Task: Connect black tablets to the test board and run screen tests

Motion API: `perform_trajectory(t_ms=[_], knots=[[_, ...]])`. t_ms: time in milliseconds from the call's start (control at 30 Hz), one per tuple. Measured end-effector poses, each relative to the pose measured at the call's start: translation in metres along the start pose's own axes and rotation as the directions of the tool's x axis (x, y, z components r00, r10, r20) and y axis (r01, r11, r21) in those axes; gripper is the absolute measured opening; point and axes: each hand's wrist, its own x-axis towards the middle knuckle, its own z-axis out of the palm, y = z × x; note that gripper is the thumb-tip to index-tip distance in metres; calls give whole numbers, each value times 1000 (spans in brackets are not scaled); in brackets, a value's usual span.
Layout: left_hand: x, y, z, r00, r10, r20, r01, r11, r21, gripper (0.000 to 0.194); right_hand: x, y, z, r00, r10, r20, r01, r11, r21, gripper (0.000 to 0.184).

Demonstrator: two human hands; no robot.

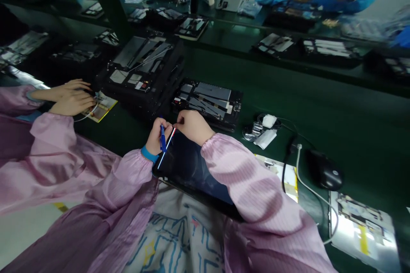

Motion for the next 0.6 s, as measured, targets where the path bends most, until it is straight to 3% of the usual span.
perform_trajectory(t_ms=[133,267,367,533,600], knots=[[3,4,-2,997,-82,13,82,996,18,23,-8,-4,-1,998,9,-61,-11,1000,-29,5],[6,10,-6,988,-153,0,152,981,119,18,-14,-5,0,998,-13,-56,14,1000,19,7],[8,10,-10,981,-192,35,188,978,94,15,-22,-6,-5,997,-53,-56,57,996,71,7],[8,5,-12,972,-214,94,215,977,-3,20,-59,-8,-29,975,-211,-73,219,964,148,16],[7,3,-11,973,-209,97,214,976,-44,21,-81,-4,-42,973,-222,-55,229,950,211,20]])
